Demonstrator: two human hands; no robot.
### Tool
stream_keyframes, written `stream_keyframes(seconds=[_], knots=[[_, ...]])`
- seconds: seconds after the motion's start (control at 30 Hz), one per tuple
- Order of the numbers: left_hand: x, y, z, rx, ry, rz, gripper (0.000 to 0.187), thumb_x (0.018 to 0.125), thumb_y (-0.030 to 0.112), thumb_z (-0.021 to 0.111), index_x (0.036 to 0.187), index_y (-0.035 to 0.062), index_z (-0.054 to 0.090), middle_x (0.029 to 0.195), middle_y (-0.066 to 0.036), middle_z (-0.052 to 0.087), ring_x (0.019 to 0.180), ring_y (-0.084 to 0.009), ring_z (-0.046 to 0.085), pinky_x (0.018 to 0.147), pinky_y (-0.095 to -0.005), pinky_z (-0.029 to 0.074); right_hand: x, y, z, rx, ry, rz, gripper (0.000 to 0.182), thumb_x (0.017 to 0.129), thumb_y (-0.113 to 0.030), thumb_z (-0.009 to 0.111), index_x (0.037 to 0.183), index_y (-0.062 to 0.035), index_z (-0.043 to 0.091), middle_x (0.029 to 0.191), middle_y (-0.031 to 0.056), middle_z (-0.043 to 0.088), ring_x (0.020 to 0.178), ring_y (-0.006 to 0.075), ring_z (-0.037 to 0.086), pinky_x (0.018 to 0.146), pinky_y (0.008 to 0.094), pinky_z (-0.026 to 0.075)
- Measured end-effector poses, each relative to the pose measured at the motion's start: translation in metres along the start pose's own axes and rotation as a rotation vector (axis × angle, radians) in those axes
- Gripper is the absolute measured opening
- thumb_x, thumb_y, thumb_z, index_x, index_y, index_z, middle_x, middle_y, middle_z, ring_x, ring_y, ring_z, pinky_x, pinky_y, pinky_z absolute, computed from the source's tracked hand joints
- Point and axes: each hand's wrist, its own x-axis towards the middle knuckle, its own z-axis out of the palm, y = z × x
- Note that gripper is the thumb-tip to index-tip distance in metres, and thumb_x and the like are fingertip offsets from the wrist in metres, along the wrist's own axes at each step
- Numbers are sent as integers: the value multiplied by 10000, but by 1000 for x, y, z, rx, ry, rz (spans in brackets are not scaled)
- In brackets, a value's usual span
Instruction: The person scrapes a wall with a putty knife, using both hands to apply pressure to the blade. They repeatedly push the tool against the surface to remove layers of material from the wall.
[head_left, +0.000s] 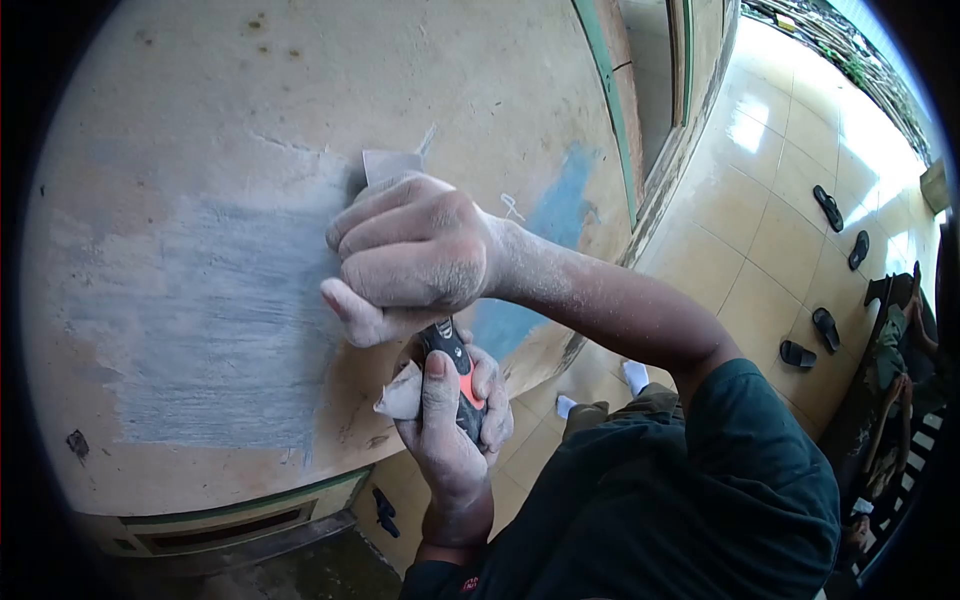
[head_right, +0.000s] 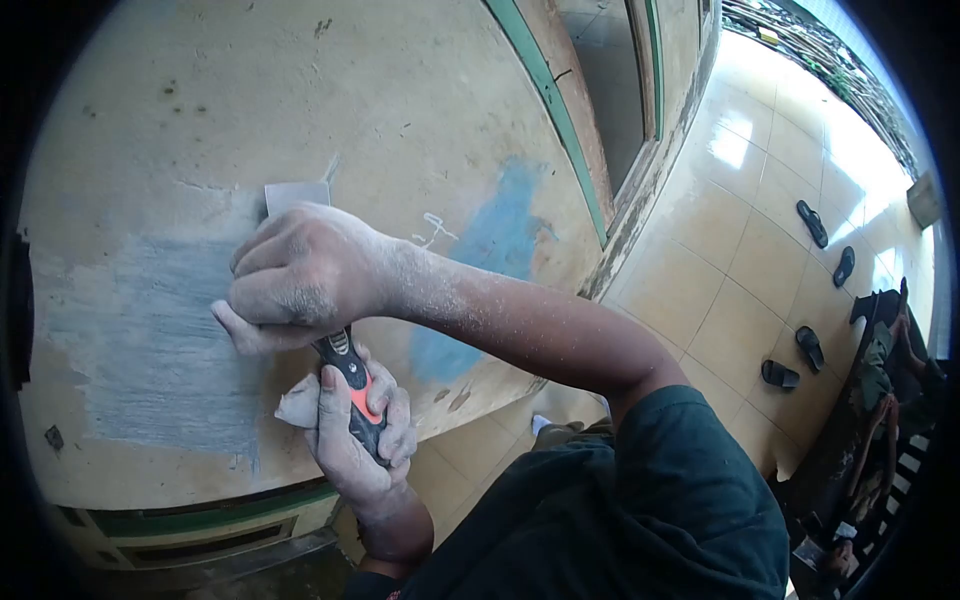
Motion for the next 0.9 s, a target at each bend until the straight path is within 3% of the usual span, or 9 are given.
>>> stream_keyframes(seconds=[0.17,0.27,0.37,0.57,0.63,0.7,0.8,0.87,0.9], knots=[[29,-7,-2,-56,4,-24,349,966,349,393,1065,19,452,682,-42,423,358,-64,318,279,-185,244,-5,21,-9,-148,-96,-26,318,815,-20,613,544,-88,462,447,-3,440,392,122,483,391,253,431],[12,-7,2,-37,-14,3,330,967,335,391,1051,22,454,683,-45,421,358,-68,313,281,-182,237,-9,15,-10,-100,-23,101,398,817,-126,618,498,-126,382,446,-10,395,400,147,472,384,300,397],[23,-16,5,-62,18,13,333,967,339,393,1049,22,454,685,-46,423,362,-67,315,283,-184,241,-9,20,-10,-140,-109,-49,278,818,-30,612,563,-79,512,459,6,465,382,126,495,417,251,492],[20,-10,7,-60,-57,30,290,952,313,453,993,28,475,671,-44,472,380,-64,358,327,-189,248,-3,9,-19,-146,-89,-12,339,823,-32,610,521,-80,464,452,16,444,371,117,467,344,261,373],[25,-12,6,-65,-57,57,292,952,312,455,981,22,478,676,-49,479,380,-64,362,327,-189,252,-2,19,-14,-149,-121,52,407,815,-129,620,491,-103,375,432,19,372,383,168,464,374,313,384],[45,-12,5,-119,-107,13,294,952,306,460,959,14,485,669,-50,487,373,-63,371,323,-188,261,3,24,-27,-274,-157,19,396,811,-117,614,489,-98,385,427,28,370,382,171,464,377,316,379],[42,-25,11,33,-182,66,255,955,281,462,915,32,497,626,-28,487,379,-59,398,319,-193,271,2,11,-48,-171,-158,26,363,827,2,549,497,-63,414,456,46,381,362,181,395,362,304,322],[19,-48,16,43,-207,35,200,951,237,477,926,40,501,619,-13,490,380,-51,406,317,-201,286,-10,-20,-66,-217,-112,233,333,816,-30,541,498,-66,452,423,24,339,352,120,378,362,297,312],[2,-62,15,57,-197,-7,165,948,208,482,930,45,504,617,-7,489,384,-47,410,322,-198,289,-20,-43,-75,-215,-50,360,334,831,-24,497,500,-54,463,437,26,411,357,101,408,363,270,330]])
